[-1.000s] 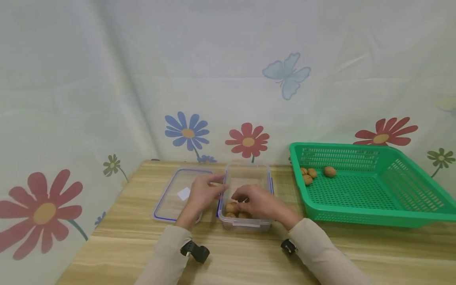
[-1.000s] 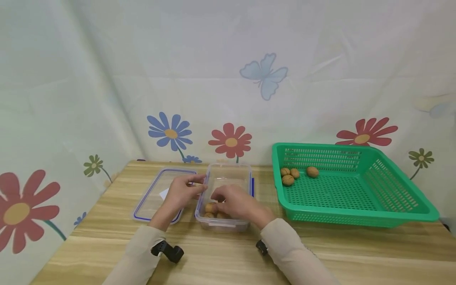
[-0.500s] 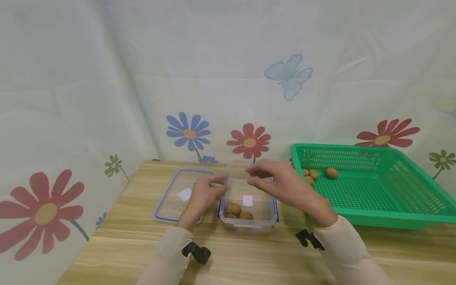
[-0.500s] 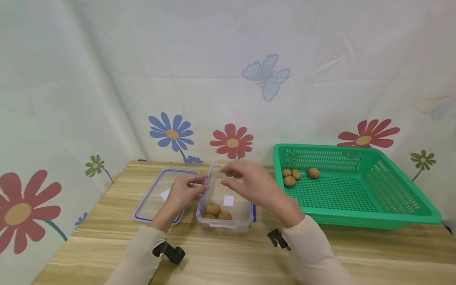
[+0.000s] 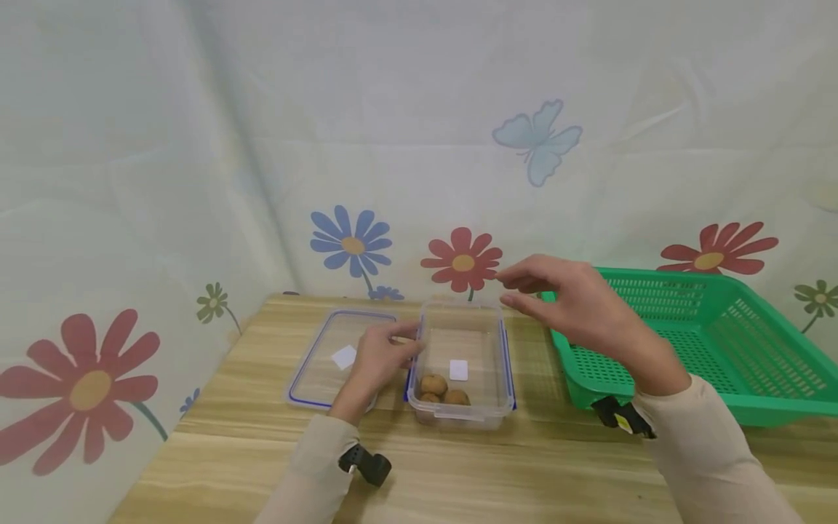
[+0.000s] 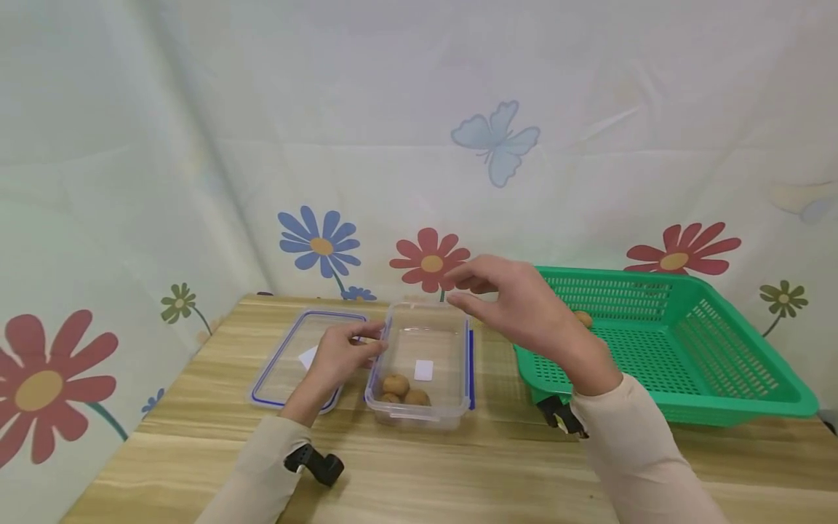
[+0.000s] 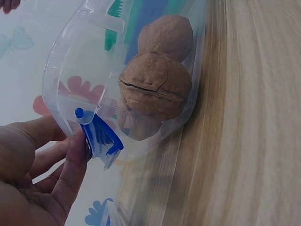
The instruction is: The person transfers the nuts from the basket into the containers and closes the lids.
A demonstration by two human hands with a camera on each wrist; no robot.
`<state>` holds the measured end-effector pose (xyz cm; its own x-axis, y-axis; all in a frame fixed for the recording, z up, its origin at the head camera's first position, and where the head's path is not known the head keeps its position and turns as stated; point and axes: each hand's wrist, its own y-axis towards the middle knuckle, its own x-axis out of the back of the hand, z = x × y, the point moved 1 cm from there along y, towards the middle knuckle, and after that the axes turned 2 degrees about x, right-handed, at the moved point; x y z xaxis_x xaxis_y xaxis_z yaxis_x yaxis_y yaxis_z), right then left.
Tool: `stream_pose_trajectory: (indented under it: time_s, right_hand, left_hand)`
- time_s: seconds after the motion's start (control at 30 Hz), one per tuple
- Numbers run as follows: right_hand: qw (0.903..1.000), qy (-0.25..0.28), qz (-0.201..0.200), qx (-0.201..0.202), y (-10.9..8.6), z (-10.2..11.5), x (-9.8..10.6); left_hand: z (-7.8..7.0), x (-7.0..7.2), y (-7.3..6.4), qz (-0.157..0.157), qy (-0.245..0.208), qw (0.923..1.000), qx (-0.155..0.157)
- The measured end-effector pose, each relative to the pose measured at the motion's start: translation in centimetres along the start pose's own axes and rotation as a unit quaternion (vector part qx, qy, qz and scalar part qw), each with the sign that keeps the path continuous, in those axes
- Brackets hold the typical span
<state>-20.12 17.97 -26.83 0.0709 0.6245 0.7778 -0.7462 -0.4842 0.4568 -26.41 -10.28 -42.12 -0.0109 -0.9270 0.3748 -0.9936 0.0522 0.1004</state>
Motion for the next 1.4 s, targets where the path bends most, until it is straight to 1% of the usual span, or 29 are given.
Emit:
stream_pose_trajectory:
  time_s: [0.13,0.33,0.5,0.57,0.7,0.83,1.0,1.17,1.3,1.4]
  right_hand:
    - [1.0,-0.008,-0.004,0.002,-0.1,-0.7,1.1]
    - [0.9998,-0.014,-0.009,-0.009,0.0,-2.0,2.9]
    - [0.9993,-0.03,-0.011,-0.016,0.1,-3.1,4.1]
    - [0.999,-0.036,-0.008,-0.027,0.2,-3.6,4.5]
    - [0.9968,-0.042,0.004,-0.068,0.3,-4.5,5.2]
    - [0.9939,-0.051,0.015,-0.097,0.5,-5.7,6.1]
    - [0.9925,-0.056,0.019,-0.107,0.7,-7.9,7.4]
    - [0.9897,-0.063,0.029,-0.125,0.8,-10.9,8.5]
    - [0.9851,-0.074,0.05,-0.147,0.6,-13.1,8.8]
    - [0.9823,-0.076,0.07,-0.157,0.4,-14.5,8.8]
  left_hand:
    - [0.0,0.0,0.0,0.001,-0.002,1.0,-0.002]
    - [0.1,0.0,0.0,0.001,-0.001,1.0,-0.001]
    - [0.0,0.0,0.0,0.0,0.0,1.0,-0.001]
    - [0.0,0.0,0.0,0.0,0.0,1.0,0.0]
    - [0.0,0.0,0.0,0.002,-0.003,1.0,0.005]
    - [0.0,0.0,-0.1,0.001,-0.004,1.0,0.007]
    - [0.0,0.0,-0.1,0.005,-0.008,0.9999,0.005]
    - [0.1,-0.1,-0.2,0.006,-0.011,0.9999,0.004]
    - [0.0,0.0,-0.2,0.005,-0.006,1.0,0.003]
    - [-0.1,0.0,-0.2,0.005,-0.001,1.0,0.003]
